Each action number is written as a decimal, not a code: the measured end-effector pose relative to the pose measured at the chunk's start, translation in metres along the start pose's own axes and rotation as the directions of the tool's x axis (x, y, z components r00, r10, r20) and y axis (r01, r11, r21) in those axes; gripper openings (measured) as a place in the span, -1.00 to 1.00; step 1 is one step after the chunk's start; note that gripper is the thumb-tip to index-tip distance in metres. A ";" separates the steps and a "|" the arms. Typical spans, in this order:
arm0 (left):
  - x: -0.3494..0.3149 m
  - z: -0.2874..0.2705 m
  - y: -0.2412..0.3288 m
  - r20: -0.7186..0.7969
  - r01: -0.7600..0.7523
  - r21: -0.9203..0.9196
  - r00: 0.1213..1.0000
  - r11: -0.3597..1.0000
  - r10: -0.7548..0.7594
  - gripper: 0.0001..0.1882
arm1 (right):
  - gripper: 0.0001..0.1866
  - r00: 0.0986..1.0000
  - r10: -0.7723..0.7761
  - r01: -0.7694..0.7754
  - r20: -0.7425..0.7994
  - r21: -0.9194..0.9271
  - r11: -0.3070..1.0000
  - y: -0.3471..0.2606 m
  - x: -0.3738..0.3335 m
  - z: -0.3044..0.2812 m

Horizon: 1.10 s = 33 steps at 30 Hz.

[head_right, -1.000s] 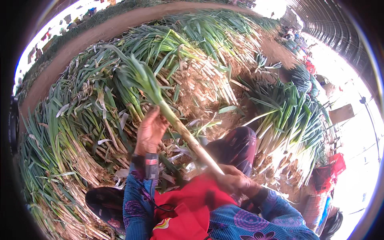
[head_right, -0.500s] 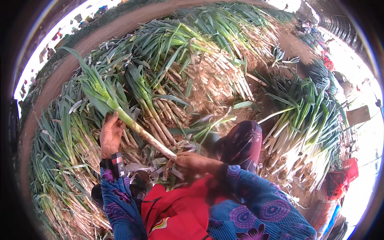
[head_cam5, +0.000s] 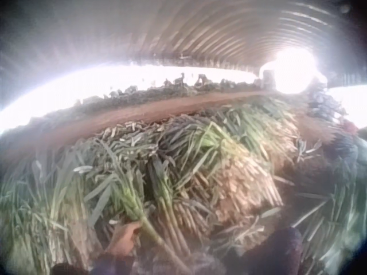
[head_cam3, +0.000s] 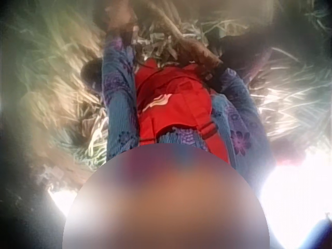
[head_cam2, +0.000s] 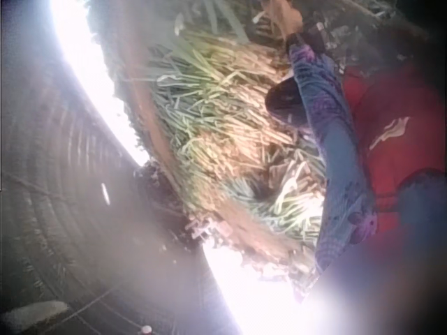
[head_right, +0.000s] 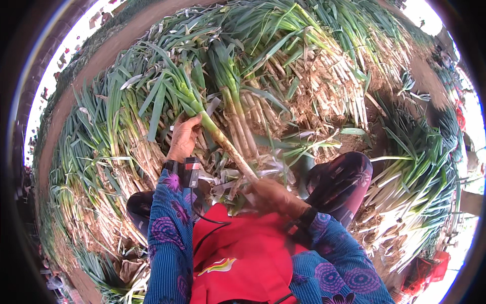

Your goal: The person peels the outer layers from leeks by hand, one at a time, and places them onto a separate pile.

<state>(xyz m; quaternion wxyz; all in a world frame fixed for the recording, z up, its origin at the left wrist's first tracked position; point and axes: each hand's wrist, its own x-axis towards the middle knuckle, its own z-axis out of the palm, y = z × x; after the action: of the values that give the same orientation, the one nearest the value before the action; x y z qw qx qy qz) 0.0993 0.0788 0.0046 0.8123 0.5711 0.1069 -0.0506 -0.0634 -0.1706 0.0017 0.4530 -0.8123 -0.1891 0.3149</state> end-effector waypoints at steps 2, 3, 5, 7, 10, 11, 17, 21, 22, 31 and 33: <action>0.000 0.004 -0.005 -0.018 -0.008 0.057 1.000 0.998 0.009 -0.77 | -0.80 0.998 0.057 -0.044 -0.037 0.273 0.961 0.012 -0.001 0.009; 0.000 0.005 -0.007 -0.038 -0.023 0.119 0.999 0.993 0.028 -0.78 | -0.80 0.992 0.112 -0.063 -0.061 0.525 0.849 0.017 -0.002 0.013; -0.001 0.006 -0.009 -0.057 -0.010 0.149 0.998 0.989 0.019 -0.81 | -0.78 0.986 0.167 -0.109 -0.025 0.661 0.742 0.021 -0.006 0.017; -0.003 0.006 -0.010 -0.013 -0.162 0.217 0.986 0.963 0.169 -0.82 | -0.73 0.969 0.237 -0.173 0.065 0.865 0.471 0.016 -0.008 0.018; -0.016 0.007 -0.011 0.012 -0.156 0.359 0.987 0.920 0.163 -0.84 | -0.67 0.947 0.269 -0.218 0.174 0.966 0.141 0.014 -0.003 0.024; -0.022 0.009 -0.010 0.063 -0.176 0.441 0.984 0.880 0.165 -0.83 | -0.64 0.951 0.258 -0.209 0.169 0.968 0.137 0.015 0.000 0.025; -0.071 0.011 0.061 0.040 -0.391 0.004 0.920 0.921 0.390 -0.81 | -0.57 0.883 0.435 -0.209 0.179 0.978 0.022 0.061 0.037 0.029; -0.094 -0.023 0.098 -0.034 -0.473 -0.019 0.881 0.881 0.472 -0.81 | -0.52 0.903 0.386 -0.219 0.190 0.975 0.034 0.070 0.037 0.022; -0.093 -0.030 0.095 -0.110 -0.461 0.031 0.880 0.887 0.461 -0.81 | -0.52 0.903 0.386 -0.218 0.188 0.975 0.033 0.071 0.034 0.020; -0.049 -0.062 -0.045 0.085 0.097 0.683 0.974 0.724 -0.210 -0.64 | -0.50 0.943 0.320 -0.213 0.088 0.899 0.382 0.017 -0.010 0.017; -0.037 -0.017 -0.044 0.130 0.195 0.450 0.951 0.872 -0.280 -0.59 | -0.49 0.961 0.272 -0.149 0.045 0.914 0.376 0.017 -0.029 0.010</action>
<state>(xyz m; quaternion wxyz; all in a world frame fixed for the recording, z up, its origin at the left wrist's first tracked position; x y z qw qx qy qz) 0.0527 0.0777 -0.0328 0.6595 0.7115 0.0841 -0.2275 -0.0909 -0.1907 -0.0068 0.7872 -0.4677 0.1435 0.3754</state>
